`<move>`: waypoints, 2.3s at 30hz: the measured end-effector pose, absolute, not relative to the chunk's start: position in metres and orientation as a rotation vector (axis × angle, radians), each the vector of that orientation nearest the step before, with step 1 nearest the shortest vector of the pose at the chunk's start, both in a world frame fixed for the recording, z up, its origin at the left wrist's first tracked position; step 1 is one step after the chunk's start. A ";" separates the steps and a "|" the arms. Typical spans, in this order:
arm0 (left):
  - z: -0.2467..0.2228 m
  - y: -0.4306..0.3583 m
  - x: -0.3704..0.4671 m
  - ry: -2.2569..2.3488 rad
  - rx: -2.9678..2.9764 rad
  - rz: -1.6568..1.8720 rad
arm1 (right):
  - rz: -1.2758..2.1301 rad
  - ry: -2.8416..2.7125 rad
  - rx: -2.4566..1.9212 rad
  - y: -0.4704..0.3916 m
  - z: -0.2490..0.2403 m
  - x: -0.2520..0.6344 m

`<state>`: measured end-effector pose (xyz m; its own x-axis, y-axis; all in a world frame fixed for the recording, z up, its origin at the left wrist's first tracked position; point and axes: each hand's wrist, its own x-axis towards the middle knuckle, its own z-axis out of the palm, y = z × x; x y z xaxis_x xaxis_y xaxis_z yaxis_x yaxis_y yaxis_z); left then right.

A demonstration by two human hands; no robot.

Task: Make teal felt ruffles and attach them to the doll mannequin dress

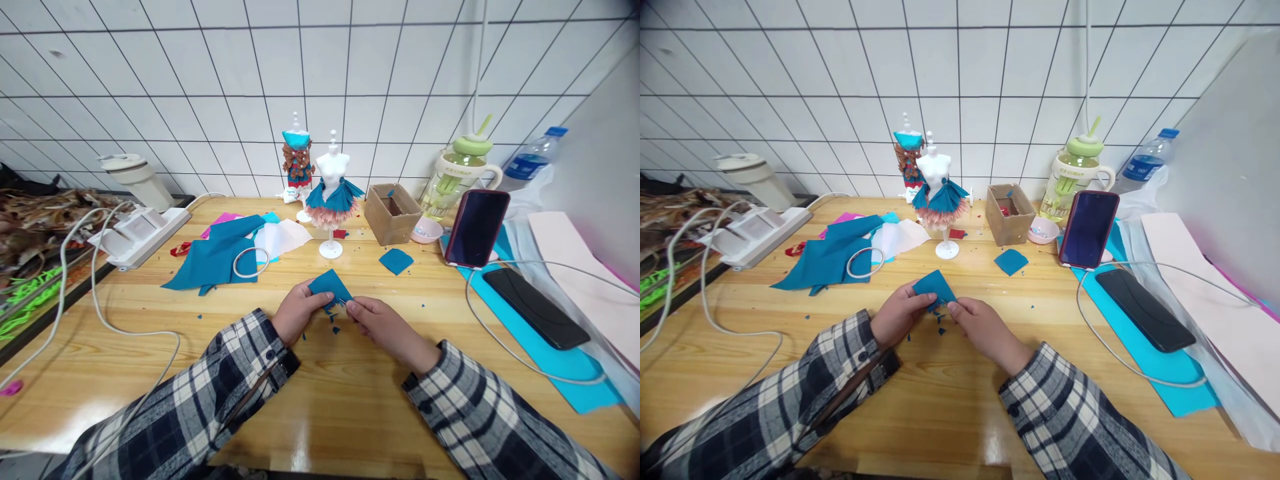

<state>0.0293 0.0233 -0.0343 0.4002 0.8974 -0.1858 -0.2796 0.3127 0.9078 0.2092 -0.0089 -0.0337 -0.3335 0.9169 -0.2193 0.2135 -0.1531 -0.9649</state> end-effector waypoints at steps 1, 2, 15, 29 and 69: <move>-0.034 0.023 0.029 0.811 0.931 0.900 | 1.530 -1.527 -1.301 -0.009 -0.034 0.209; -0.034 0.023 0.029 0.815 0.932 0.900 | 1.525 -1.530 -1.303 -0.008 -0.035 0.209; -0.040 0.027 0.028 0.902 0.946 1.003 | 1.543 -1.532 -1.281 -0.011 -0.027 0.209; -0.036 0.024 0.030 0.885 1.052 0.929 | 1.204 -1.366 -1.461 -0.011 -0.033 0.206; -0.025 0.022 0.029 1.004 1.263 0.802 | 1.148 -1.383 -1.486 -0.010 -0.029 0.206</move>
<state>0.0293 0.0223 -0.0255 0.3748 0.9134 -0.1590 0.0473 0.1524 0.9872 0.2058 -0.0104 -0.0290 -0.0035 0.9949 -0.1007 0.2823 -0.0956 -0.9545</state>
